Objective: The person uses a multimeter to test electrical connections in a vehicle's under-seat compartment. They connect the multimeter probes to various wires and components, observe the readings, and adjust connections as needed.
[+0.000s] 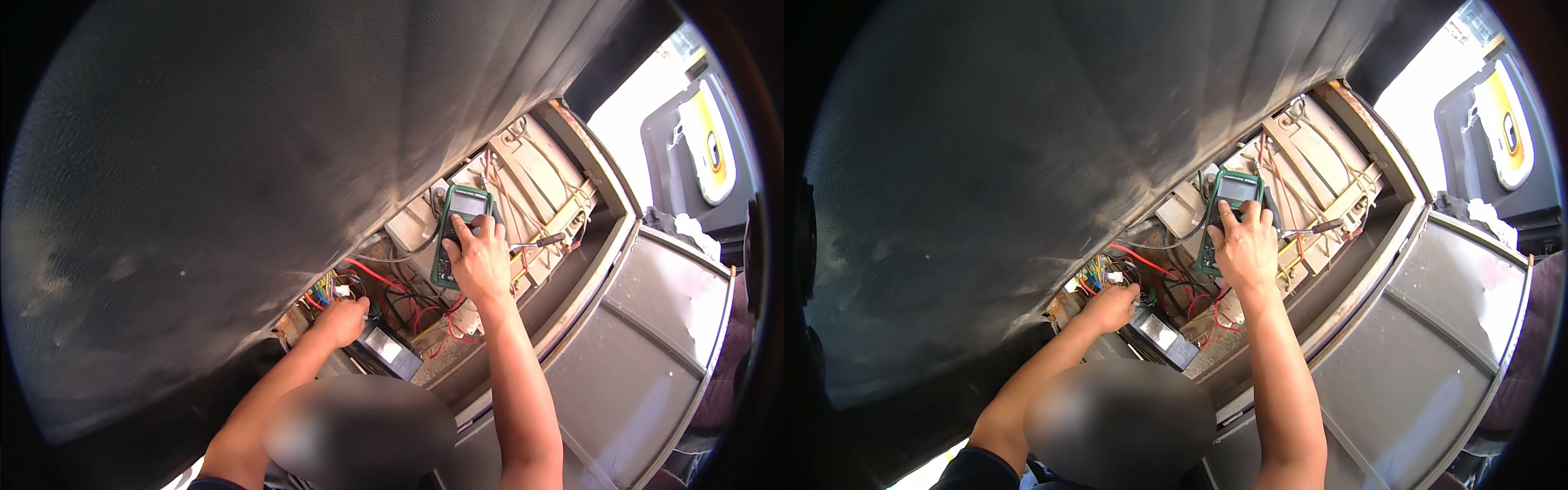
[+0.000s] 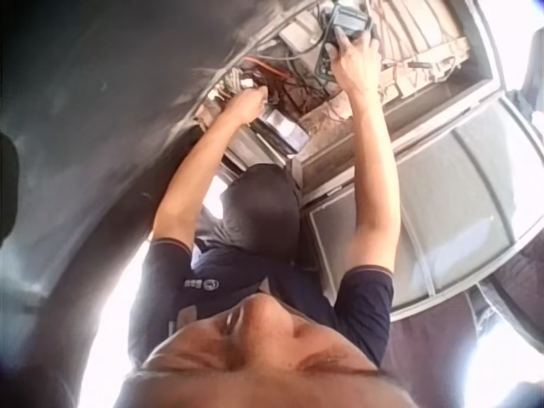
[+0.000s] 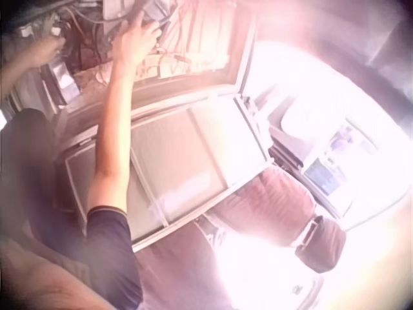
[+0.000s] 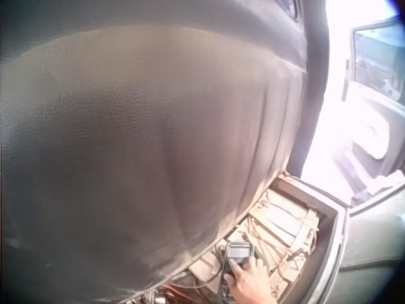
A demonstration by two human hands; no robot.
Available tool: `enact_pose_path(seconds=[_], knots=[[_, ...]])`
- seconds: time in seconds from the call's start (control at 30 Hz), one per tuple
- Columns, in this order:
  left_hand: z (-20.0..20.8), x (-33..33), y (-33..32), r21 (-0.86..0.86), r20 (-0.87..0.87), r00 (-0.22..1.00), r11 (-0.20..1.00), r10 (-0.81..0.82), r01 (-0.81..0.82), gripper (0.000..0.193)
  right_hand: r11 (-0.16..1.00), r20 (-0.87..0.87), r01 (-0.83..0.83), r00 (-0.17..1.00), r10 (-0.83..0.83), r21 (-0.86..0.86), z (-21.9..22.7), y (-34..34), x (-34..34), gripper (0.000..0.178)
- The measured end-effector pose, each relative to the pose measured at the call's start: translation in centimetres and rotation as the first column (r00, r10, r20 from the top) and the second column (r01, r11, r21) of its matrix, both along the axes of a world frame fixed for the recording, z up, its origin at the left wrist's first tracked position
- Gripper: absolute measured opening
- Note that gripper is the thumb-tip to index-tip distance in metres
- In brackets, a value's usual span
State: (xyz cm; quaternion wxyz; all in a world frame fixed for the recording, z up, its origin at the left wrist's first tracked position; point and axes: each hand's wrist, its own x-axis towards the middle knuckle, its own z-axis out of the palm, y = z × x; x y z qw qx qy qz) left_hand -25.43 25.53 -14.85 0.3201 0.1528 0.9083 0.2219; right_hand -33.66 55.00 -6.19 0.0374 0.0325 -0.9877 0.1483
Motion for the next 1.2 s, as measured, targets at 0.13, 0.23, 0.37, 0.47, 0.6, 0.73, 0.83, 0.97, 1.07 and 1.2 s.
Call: enact_pose_path(seconds=[0.13, 0.23, 0.37, 0.47, 0.6, 0.73, 0.83, 0.97, 1.07, 1.2], knots=[[0.6, -0.1, 0.3, -0.033, 0.025, 1.0, 0.999, -0.001, 0.002, 0.019, 0.999, -0.048, -0.034, 0.998, 0.036, 0.042, -0.3, 0.0, 0.0, 0.047], [0.7, -0.3, 0.4, -0.066, 0.052, 0.999, 0.998, 0.012, -0.008, 0.02, 0.998, -0.065, -0.037, 0.997, 0.04, 0.055, -0.4, -0.1, 0.2, 0.045], [0.8, -0.3, 0.4, -0.065, 0.039, 0.999, 0.998, 0.021, -0.018, 0.02, 1.0, -0.068, 0.003, 0.998, -0.002, 0.023, -0.5, -0.3, 0.1, 0.043], [0.8, -0.3, 0.3, -0.068, 0.037, 0.999, 0.998, 0.019, -0.016, 0.019, 0.999, -0.114, -0.002, 0.993, -0.003, -0.047, -0.5, -0.2, -0.4, 0.038], [0.8, -0.5, 0.6, -0.066, 0.039, 0.999, 0.998, 0.016, -0.013, 0.019, 0.957, -0.154, 0.251, 0.95, -0.272, -0.144, -1.0, 0.2, 0.6, 0.032], [0.8, -0.5, 0.3, -0.081, 0.043, 0.999, 0.997, 0.016, -0.013, 0.019, 0.981, -0.156, 0.182, 0.973, -0.17, 0.065, -1.2, -0.3, 0.7, 0.033], [0.6, -0.3, 0.4, -0.092, 0.042, 0.999, 0.996, 0.019, -0.015, 0.019, 0.977, -0.093, 0.181, 0.981, -0.171, 0.114, -1.2, -0.6, 0.1, 0.032], [0.8, -0.4, 0.4, -0.085, 0.042, 0.999, 0.996, 0.02, -0.016, 0.019, 0.958, -0.061, 0.251, 0.968, -0.245, 0.136, -0.5, -0.9, -1.0, 0.034], [1.0, -0.4, 0.7, -0.09, 0.055, 0.998, 0.996, 0.021, -0.016, 0.02, 0.97, -0.057, 0.184, 0.983, -0.177, 0.159, -1.2, -0.6, -1.3, 0.035], [0.4, -0.4, 0.6, -0.096, 0.047, 0.999, 0.995, 0.015, -0.01, 0.02, 0.947, 0.121, 0.273, 0.948, -0.295, 0.168, -1.3, -1.2, -2.2, 0.044]])
